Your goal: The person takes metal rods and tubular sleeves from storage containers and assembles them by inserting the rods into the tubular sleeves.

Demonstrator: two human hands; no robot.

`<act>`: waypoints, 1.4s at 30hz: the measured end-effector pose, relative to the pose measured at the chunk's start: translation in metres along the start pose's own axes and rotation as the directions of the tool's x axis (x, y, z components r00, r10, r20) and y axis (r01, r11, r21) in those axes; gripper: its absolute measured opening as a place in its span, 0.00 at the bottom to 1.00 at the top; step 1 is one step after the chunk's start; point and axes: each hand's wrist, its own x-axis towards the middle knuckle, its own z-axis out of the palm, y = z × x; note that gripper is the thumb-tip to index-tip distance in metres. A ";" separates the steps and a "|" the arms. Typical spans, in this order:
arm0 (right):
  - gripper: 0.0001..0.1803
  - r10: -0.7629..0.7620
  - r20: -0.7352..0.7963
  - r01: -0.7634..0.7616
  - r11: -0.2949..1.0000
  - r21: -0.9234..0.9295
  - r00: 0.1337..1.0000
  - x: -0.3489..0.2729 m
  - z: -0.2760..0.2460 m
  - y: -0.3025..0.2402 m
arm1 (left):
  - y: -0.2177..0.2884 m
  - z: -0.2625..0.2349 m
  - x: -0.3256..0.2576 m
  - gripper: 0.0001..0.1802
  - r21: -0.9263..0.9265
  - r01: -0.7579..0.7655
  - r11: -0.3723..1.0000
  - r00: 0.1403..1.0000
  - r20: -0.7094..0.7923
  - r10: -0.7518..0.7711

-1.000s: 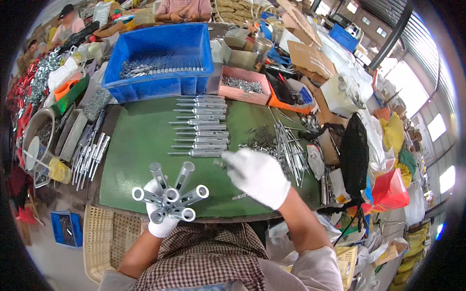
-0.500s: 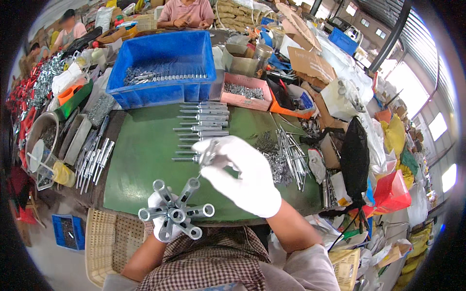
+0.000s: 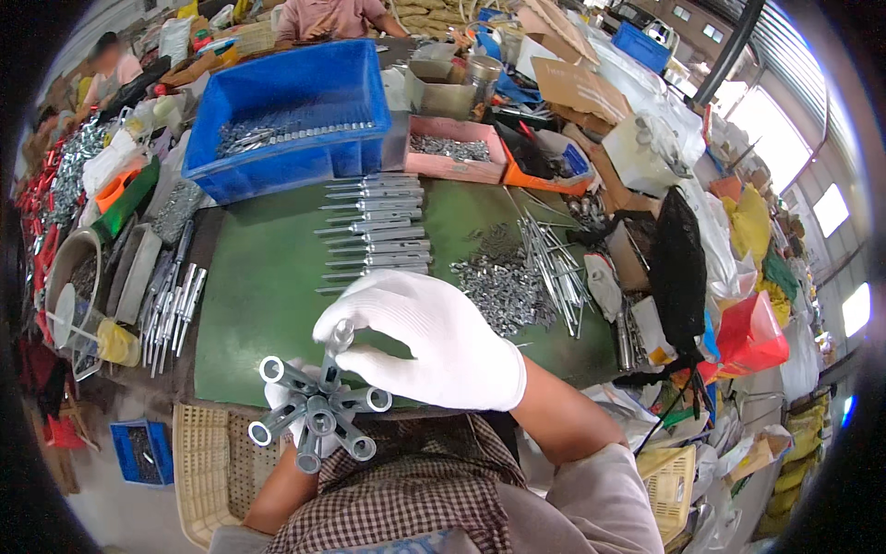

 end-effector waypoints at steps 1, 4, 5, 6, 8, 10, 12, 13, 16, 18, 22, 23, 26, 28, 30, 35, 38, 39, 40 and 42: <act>0.13 0.031 0.039 -0.034 0.995 0.095 0.999 0.000 -0.003 0.002 | -0.001 -0.006 0.001 0.25 0.188 -0.045 0.981 0.999 0.035 0.039; 0.17 0.083 0.117 -0.105 0.975 0.196 0.990 -0.004 -0.010 0.008 | 0.006 0.000 0.000 0.22 0.166 0.113 0.980 0.993 -0.056 -0.105; 0.18 0.017 0.096 -0.032 0.988 0.151 0.995 -0.006 -0.013 0.011 | 0.009 -0.002 0.003 0.21 0.045 0.200 0.979 0.979 0.032 -0.201; 0.19 0.045 0.059 -0.051 0.993 0.102 0.997 -0.008 -0.018 0.014 | 0.011 0.004 0.002 0.19 -0.035 0.174 0.984 0.984 0.047 -0.173; 0.19 0.201 0.038 -0.201 0.980 0.004 0.979 -0.022 -0.036 0.014 | 0.013 0.012 0.003 0.22 -0.195 0.221 0.956 0.975 0.067 -0.212; 0.10 0.298 0.063 -0.264 0.910 -0.321 0.952 -0.048 -0.046 0.025 | 0.012 0.002 0.003 0.18 0.027 0.176 0.984 0.980 0.092 -0.177; 0.06 0.345 0.075 -0.258 0.814 -0.520 0.936 -0.078 -0.043 0.039 | 0.010 0.002 0.004 0.18 0.005 0.078 0.997 0.990 0.116 -0.078; 0.05 0.347 0.070 -0.253 0.793 -0.554 0.935 -0.092 -0.039 0.043 | 0.010 0.009 0.003 0.18 0.003 0.083 0.997 0.990 0.118 -0.083; 0.06 0.374 0.035 -0.296 0.784 -0.546 0.927 -0.116 -0.029 0.045 | 0.018 0.040 -0.003 0.24 -0.513 0.209 0.833 0.973 0.028 -0.228; 0.06 0.410 0.082 -0.299 0.775 -0.557 0.909 -0.124 -0.022 0.048 | 0.017 0.039 -0.003 0.24 -0.502 0.194 0.843 0.975 0.006 -0.221; 0.08 0.548 0.185 -0.348 0.721 -0.599 0.816 -0.127 -0.019 0.039 | 0.010 0.012 0.001 0.22 -0.257 0.131 0.957 0.988 0.117 -0.104; 0.08 0.533 0.194 -0.333 0.731 -0.596 0.824 -0.124 -0.017 0.035 | 0.006 -0.016 0.004 0.22 -0.102 0.090 0.991 0.954 0.294 -0.057; 0.13 0.555 0.077 -0.414 0.699 -0.583 0.828 -0.122 -0.016 0.032 | 0.008 -0.004 0.000 0.18 0.011 0.094 0.995 0.985 0.142 -0.095; 0.16 0.536 -0.045 -0.487 0.726 -0.485 0.843 -0.103 -0.026 0.016 | 0.010 -0.004 0.001 0.17 0.043 0.123 0.992 0.989 0.080 -0.126; 0.22 0.424 -0.258 -0.488 0.825 -0.286 0.868 -0.086 -0.038 0.001 | 0.011 0.000 0.000 0.17 0.068 0.193 0.979 0.980 -0.061 -0.189; 0.20 0.293 -0.596 0.102 0.836 0.540 0.748 -0.059 -0.027 -0.029 | 0.014 0.020 -0.001 0.21 0.069 0.145 0.987 0.971 -0.203 -0.128; 0.18 0.310 -0.428 -0.111 0.896 0.430 0.849 -0.052 -0.021 -0.040 | 0.009 0.009 0.007 0.21 0.082 0.195 0.977 0.965 -0.192 -0.177; 0.19 0.269 -0.381 -0.112 0.915 0.387 0.885 -0.049 -0.016 -0.037 | 0.005 0.004 0.008 0.21 0.136 0.128 0.982 0.975 -0.198 -0.099; 0.20 0.249 -0.327 -0.141 0.937 0.320 0.912 -0.049 -0.012 -0.032 | 0.002 0.000 0.007 0.21 0.190 0.061 0.980 0.980 -0.200 -0.023; 0.19 0.217 -0.266 -0.179 0.971 0.160 0.939 -0.048 -0.005 -0.028 | -0.003 -0.002 0.003 0.21 0.391 -0.067 0.918 0.986 -0.115 0.121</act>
